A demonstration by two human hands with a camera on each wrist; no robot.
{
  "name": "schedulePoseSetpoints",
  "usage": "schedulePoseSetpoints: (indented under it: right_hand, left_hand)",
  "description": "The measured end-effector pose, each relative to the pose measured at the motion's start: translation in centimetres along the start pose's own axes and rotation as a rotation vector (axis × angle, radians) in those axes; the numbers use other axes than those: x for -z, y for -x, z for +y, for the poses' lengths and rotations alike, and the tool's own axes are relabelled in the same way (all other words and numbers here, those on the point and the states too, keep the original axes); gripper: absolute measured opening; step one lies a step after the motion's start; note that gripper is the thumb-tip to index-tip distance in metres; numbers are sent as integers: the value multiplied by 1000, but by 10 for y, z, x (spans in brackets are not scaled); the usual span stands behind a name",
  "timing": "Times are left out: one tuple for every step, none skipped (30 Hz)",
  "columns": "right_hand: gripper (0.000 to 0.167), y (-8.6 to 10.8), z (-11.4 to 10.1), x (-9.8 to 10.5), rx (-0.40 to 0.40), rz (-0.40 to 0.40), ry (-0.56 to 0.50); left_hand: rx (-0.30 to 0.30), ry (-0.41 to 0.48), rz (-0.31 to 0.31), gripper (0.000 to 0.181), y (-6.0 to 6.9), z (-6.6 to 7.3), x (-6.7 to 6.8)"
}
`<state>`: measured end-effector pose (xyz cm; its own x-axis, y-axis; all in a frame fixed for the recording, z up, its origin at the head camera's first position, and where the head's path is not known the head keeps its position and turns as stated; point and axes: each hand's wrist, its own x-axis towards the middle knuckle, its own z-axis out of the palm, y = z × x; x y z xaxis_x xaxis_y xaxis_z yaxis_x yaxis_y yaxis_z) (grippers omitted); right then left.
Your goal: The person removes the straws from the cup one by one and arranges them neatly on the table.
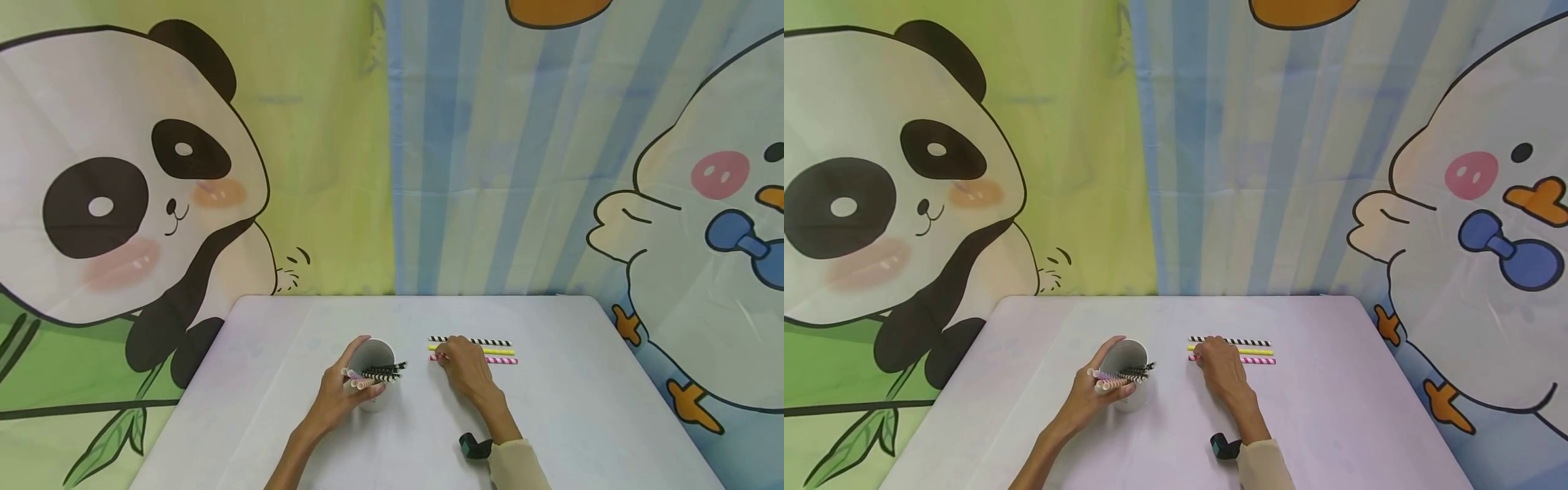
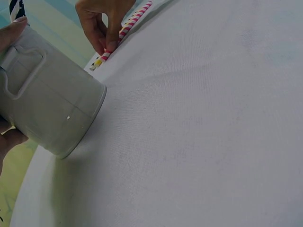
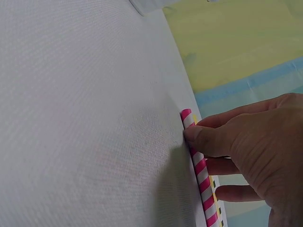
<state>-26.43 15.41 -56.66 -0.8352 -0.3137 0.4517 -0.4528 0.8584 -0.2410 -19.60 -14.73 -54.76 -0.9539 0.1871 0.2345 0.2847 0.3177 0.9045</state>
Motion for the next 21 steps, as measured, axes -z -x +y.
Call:
schedulePoseSetpoints:
  right_hand:
    - [14,0,0,0,-5,-4,-3]
    - [14,0,0,1,-10,-7,-6]
    - [14,0,-1,1,-15,-12,-9]
    - [14,0,-1,1,-20,-17,-13]
    - [14,0,-1,2,-24,-20,-18]
    - [14,0,-1,2,-27,-24,-20]
    - [14,0,-1,2,-29,-26,-24]
    - [14,0,-1,2,-30,-27,-24]
    - [15,0,-1,3,-30,-25,-23]
    - [16,0,-1,4,-30,-23,-24]
    - [17,0,-1,5,-29,-20,-23]
    - [17,0,-2,6,-28,-18,-21]
    - [18,0,-3,8,-28,-15,-22]
    - [19,0,-3,10,-26,-9,-22]
    - [20,0,-5,13,-25,-1,-27]
    - [21,0,-6,16,-25,9,-35]
    - [21,0,-7,18,-25,19,-43]
    - [21,-1,-8,21,-29,29,-57]
    - [22,-1,-9,25,-34,38,-76]
    - [22,-2,-10,28,-39,50,-97]
    - [22,-3,-12,32,-46,63,-122]
  left_hand:
    - [2,3,-1,96,0,0,0]
    - [2,6,-1,96,0,0,0]
    - [0,8,-1,96,0,0,0]
    - [-1,8,-1,96,0,0,0]
    - [-2,8,-1,96,0,0,0]
    - [-3,8,-1,96,0,0,0]
    - [-5,8,-1,96,0,0,0]
    - [-7,8,0,96,0,0,0]
    - [-7,6,2,96,0,0,0]
    - [-7,4,3,96,0,0,-1]
    - [-6,3,4,96,0,0,-1]
    - [-3,2,6,96,1,0,-1]
    - [-1,1,8,96,1,0,-1]
    - [1,1,9,96,1,0,-1]
    - [4,0,9,96,1,0,-1]
    - [5,0,9,96,1,0,-1]
    - [7,0,8,96,1,0,-1]
    - [8,-2,8,95,1,1,-1]
    - [8,-2,8,95,0,1,0]
    - [9,-3,8,95,0,1,0]
    - [10,-4,8,95,0,1,0]
